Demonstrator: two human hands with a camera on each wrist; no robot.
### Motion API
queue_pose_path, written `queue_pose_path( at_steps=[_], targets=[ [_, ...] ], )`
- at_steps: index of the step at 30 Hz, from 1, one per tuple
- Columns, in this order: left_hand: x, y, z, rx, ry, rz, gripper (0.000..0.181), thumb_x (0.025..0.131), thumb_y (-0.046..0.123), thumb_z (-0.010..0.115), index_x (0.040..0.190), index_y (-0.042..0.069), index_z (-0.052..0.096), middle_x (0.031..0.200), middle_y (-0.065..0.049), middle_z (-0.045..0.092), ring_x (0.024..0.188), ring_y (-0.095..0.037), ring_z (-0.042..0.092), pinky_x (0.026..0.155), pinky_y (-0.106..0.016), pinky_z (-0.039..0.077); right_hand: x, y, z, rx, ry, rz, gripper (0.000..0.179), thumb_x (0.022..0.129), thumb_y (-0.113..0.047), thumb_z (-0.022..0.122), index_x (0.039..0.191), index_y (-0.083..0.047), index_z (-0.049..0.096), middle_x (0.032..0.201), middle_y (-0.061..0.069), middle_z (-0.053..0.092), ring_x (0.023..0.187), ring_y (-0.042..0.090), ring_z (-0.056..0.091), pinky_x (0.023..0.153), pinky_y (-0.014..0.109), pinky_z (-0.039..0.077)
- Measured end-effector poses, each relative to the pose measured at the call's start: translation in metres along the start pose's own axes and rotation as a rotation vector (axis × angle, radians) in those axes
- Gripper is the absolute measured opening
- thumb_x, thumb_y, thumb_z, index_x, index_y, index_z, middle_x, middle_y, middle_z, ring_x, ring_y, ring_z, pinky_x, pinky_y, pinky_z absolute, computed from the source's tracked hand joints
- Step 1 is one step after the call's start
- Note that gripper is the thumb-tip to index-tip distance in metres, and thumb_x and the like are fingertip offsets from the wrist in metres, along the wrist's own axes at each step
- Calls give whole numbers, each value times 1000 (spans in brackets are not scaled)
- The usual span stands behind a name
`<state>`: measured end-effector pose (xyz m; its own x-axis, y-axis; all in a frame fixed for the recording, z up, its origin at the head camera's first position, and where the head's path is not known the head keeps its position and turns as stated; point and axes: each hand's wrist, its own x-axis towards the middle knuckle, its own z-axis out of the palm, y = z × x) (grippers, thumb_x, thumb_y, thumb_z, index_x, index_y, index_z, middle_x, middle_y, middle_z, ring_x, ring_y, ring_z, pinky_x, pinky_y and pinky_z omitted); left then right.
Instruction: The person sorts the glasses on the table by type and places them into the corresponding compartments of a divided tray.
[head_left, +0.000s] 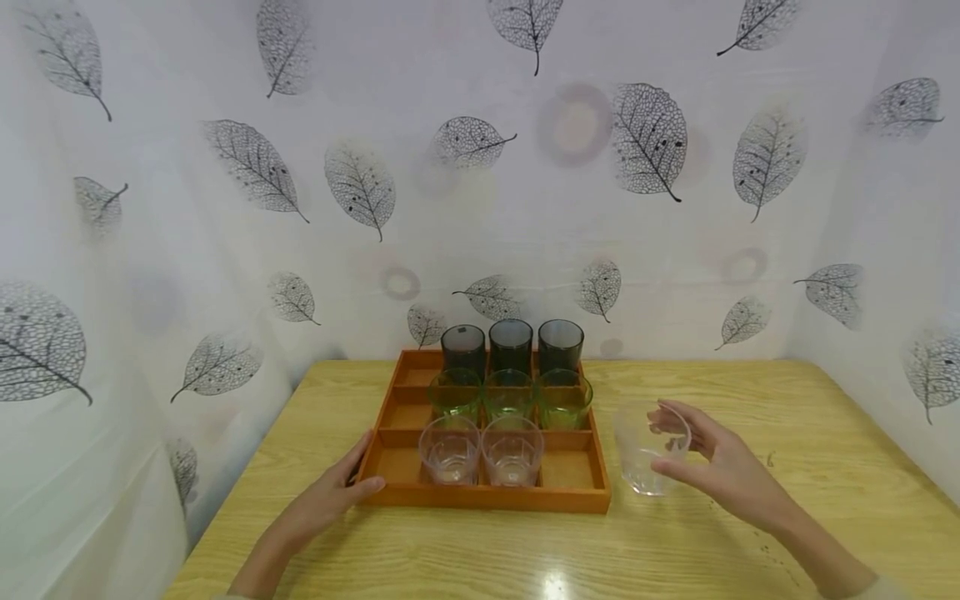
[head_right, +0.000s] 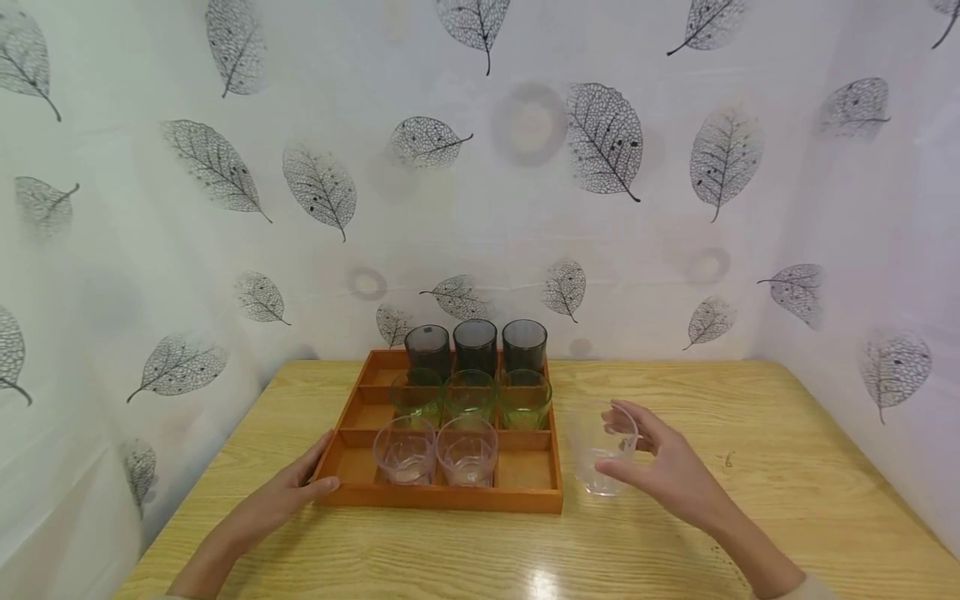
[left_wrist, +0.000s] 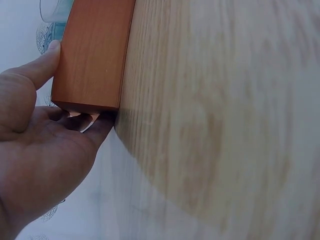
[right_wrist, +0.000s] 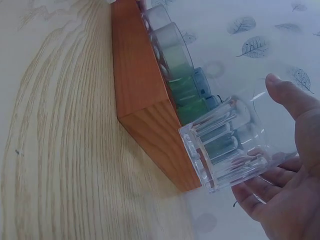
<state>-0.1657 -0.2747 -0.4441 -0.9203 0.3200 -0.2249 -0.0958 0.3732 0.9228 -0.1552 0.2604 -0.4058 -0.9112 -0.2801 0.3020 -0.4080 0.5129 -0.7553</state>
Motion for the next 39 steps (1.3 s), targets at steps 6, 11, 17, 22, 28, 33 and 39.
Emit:
queue_pose_path(
  at_steps=[6, 11, 17, 22, 28, 33, 39],
  targets=[
    [1, -1, 1, -7, 0, 1, 85, 109, 29, 56, 167, 12, -4, 172, -15, -8, 154, -43, -1, 121, -64, 13, 11, -12, 12, 33, -16, -52, 76, 92, -13, 80, 156, -5, 41, 139, 14, 63, 119, 7, 61, 97, 11, 43],
    [1, 0, 0, -7, -5, 0, 85, 109, 29, 55, 167, 12, -5, 172, -15, -9, 155, -42, -2, 121, -64, 12, 21, -18, 24, 63, -23, -76, 75, 90, -13, 82, 154, -3, 44, 137, 13, 63, 120, 14, 62, 99, 14, 44],
    [1, 0, 0, 7, -3, -4, 85, 109, 30, 55, 167, 12, -5, 172, -15, -9, 155, -42, -2, 121, -64, 11, 32, -21, 40, 100, -42, -61, 75, 91, -17, 81, 154, -2, 43, 138, 13, 63, 120, 24, 62, 100, 25, 49],
    [0, 1, 1, 12, 2, -4, 85, 109, 30, 55, 167, 12, -5, 172, -15, -9, 154, -42, -3, 121, -64, 10, 37, -23, 54, 137, -37, -59, 75, 90, -17, 82, 153, -1, 44, 137, 11, 63, 119, 26, 62, 99, 28, 50],
    [1, 1, 2, 19, 8, -6, 85, 109, 31, 55, 167, 12, -4, 172, -14, -9, 155, -42, -4, 121, -64, 9, 37, -24, 63, 194, -40, -38, 75, 91, -17, 82, 153, 0, 44, 138, 14, 62, 124, 31, 61, 104, 28, 47],
    [1, 1, 2, 38, 15, -4, 85, 109, 31, 56, 167, 12, -4, 172, -14, -8, 155, -42, -5, 121, -64, 8, 36, -21, 67, 219, -43, -20, 76, 92, -17, 81, 154, 2, 41, 142, 18, 60, 129, 36, 58, 107, 26, 44],
    [0, 2, 2, 23, 14, -8, 85, 109, 31, 55, 167, 12, -4, 172, -14, -8, 155, -42, -3, 121, -65, 11, 33, -10, 73, 183, -47, 16, 82, 90, -22, 83, 155, 4, 39, 144, 18, 58, 130, 38, 56, 105, 24, 45]
  ],
)
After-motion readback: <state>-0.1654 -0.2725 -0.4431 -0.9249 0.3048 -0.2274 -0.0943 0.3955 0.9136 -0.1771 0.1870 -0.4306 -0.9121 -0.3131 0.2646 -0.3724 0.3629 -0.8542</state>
